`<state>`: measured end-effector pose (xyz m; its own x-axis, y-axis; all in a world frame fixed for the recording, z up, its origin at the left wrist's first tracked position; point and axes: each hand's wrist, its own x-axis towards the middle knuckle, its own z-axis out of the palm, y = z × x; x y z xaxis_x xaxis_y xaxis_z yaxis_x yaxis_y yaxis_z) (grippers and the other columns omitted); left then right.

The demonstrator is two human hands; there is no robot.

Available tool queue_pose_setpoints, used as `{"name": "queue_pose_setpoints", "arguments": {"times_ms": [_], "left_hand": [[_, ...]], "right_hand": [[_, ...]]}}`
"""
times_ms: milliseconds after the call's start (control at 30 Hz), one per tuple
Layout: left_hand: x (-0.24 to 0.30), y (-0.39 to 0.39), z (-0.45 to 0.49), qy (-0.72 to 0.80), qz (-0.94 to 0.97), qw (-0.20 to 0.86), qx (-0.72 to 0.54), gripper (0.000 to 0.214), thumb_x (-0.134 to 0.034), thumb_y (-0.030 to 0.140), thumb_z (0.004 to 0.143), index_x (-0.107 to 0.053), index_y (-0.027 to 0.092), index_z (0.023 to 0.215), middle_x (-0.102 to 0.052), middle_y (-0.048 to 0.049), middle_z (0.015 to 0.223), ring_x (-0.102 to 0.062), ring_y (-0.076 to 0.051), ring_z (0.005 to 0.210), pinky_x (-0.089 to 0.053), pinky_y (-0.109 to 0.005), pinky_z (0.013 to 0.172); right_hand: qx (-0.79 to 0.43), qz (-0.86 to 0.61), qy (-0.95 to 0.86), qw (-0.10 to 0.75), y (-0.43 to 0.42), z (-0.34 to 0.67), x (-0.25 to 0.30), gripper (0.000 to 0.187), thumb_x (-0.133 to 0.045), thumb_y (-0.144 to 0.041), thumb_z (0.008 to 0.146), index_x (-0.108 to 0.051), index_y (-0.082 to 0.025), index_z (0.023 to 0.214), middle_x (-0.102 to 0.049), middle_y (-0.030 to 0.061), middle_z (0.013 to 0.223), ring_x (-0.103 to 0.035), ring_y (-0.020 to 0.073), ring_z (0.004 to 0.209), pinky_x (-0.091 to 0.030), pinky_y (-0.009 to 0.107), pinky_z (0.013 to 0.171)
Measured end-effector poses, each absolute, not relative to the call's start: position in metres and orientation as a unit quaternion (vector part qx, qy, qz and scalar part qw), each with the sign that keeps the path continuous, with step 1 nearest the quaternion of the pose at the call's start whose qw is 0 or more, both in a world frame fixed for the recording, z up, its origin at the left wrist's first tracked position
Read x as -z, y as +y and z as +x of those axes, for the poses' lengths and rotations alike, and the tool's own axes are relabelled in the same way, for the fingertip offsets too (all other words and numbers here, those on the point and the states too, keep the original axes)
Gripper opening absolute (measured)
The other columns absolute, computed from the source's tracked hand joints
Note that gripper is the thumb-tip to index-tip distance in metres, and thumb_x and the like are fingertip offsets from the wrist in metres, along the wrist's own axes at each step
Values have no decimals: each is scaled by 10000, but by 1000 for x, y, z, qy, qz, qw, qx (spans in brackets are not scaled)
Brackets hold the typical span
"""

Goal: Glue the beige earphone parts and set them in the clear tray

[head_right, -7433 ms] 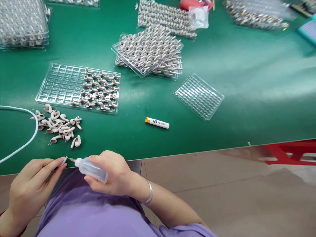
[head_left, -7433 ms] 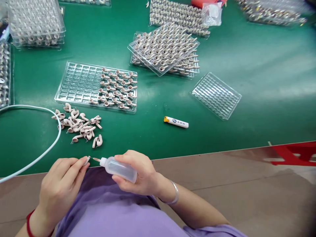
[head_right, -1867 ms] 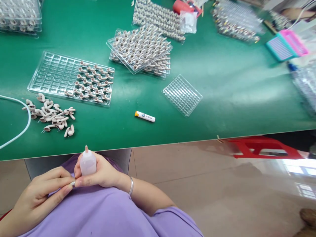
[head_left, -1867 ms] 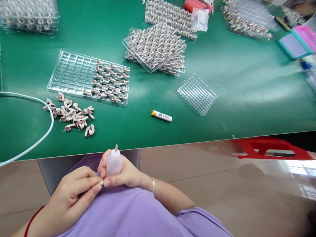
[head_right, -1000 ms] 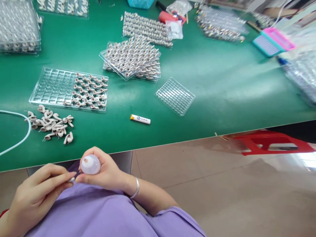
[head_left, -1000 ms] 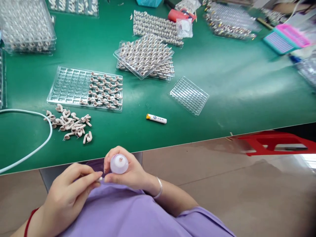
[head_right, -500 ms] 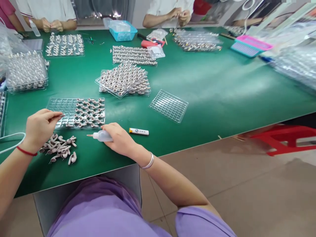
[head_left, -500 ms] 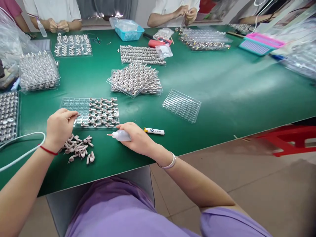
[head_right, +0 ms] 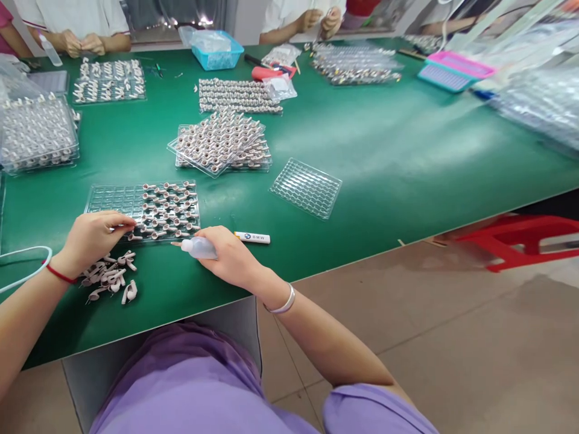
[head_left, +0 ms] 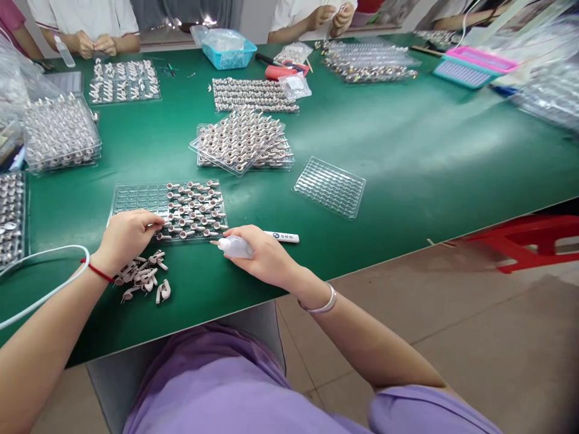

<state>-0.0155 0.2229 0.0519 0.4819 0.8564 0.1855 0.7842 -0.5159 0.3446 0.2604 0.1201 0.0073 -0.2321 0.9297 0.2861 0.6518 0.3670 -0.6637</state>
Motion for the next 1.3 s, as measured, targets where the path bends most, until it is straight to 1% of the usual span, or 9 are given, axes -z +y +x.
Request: {"name": "queue_pose_setpoints", "arguments": {"times_ms": [167, 267, 433, 667, 833, 933, 1033, 1133, 1300], "left_hand": [[-75, 207, -43, 523, 823, 76, -208, 287, -508, 399, 872, -740, 240, 929, -752, -29, 971, -680, -221, 884, -499, -330, 820], [-82, 189, -74, 607, 770, 61, -189, 288, -511, 421, 874, -728, 245, 942, -701, -23, 946, -650, -230, 837, -481, -364, 805], [-58, 156, -100, 656, 724, 102, -190, 333, -501, 436, 867, -690, 201, 1008, -623, -84, 947, -610, -265, 939, -501, -391, 817], [-30, 124, -63, 637, 703, 163, -270, 298, -473, 401, 913, -618, 187, 1062, -590, -83, 1054, -602, -223, 1017, -501, -366, 910], [-32, 121, -35, 596, 731, 199, -265, 259, -430, 335, 939, -599, 202, 1084, -610, -68, 1083, -618, -192, 1007, -509, -333, 898], [-38, 131, -29, 589, 750, 188, -235, 307, -473, 385, 917, -598, 194, 1122, -614, -81, 1061, -613, -220, 993, -497, -358, 888], [-48, 143, -29, 596, 765, 158, -184, 307, -540, 450, 864, -660, 182, 954, -622, -84, 900, -600, -269, 912, -466, -411, 862], [-57, 149, -30, 595, 778, 150, -135, 268, -556, 428, 845, -650, 198, 745, -617, -59, 743, -595, -261, 790, -457, -391, 775], [-65, 143, -31, 581, 787, 156, -138, 187, -543, 357, 851, -659, 210, 842, -690, -32, 847, -629, -216, 819, -457, -312, 717]], "right_hand": [[-209, -529, -728, 383, 111, 261, -15, 287, -669, -278, 833, -585, -218, 1101, -684, 96, 1135, -653, 258, 1026, -525, 403, 886], [-210, -527, -702, 430, 100, 258, -20, 228, -670, -297, 839, -597, -226, 1043, -702, 73, 1048, -678, 224, 921, -547, 356, 807], [-248, -504, -688, 459, 82, 243, -18, 169, -666, -299, 845, -590, -232, 980, -709, 61, 975, -686, 196, 826, -558, 317, 722], [-285, -482, -686, 465, 72, 224, -13, 159, -675, -253, 837, -575, -233, 959, -698, 53, 955, -677, 177, 825, -557, 291, 719], [-304, -492, -674, 461, 70, 220, -9, 161, -677, -265, 830, -583, -233, 956, -696, 49, 937, -671, 178, 810, -551, 292, 713], [-314, -503, -655, 468, 70, 221, -6, 155, -680, -274, 826, -588, -230, 943, -696, 43, 912, -667, 174, 790, -540, 278, 682], [-318, -514, -640, 474, 70, 222, -5, 159, -688, -278, 819, -591, -226, 934, -693, 40, 891, -662, 174, 780, -525, 271, 659], [-322, -509, -637, 481, 70, 223, -4, 159, -689, -275, 817, -590, -224, 930, -690, 37, 889, -661, 173, 789, -522, 269, 663], [-343, -501, -630, 484, 69, 223, -6, 162, -689, -279, 814, -585, -222, 924, -679, 24, 886, -647, 158, 763, -513, 256, 651]]}}
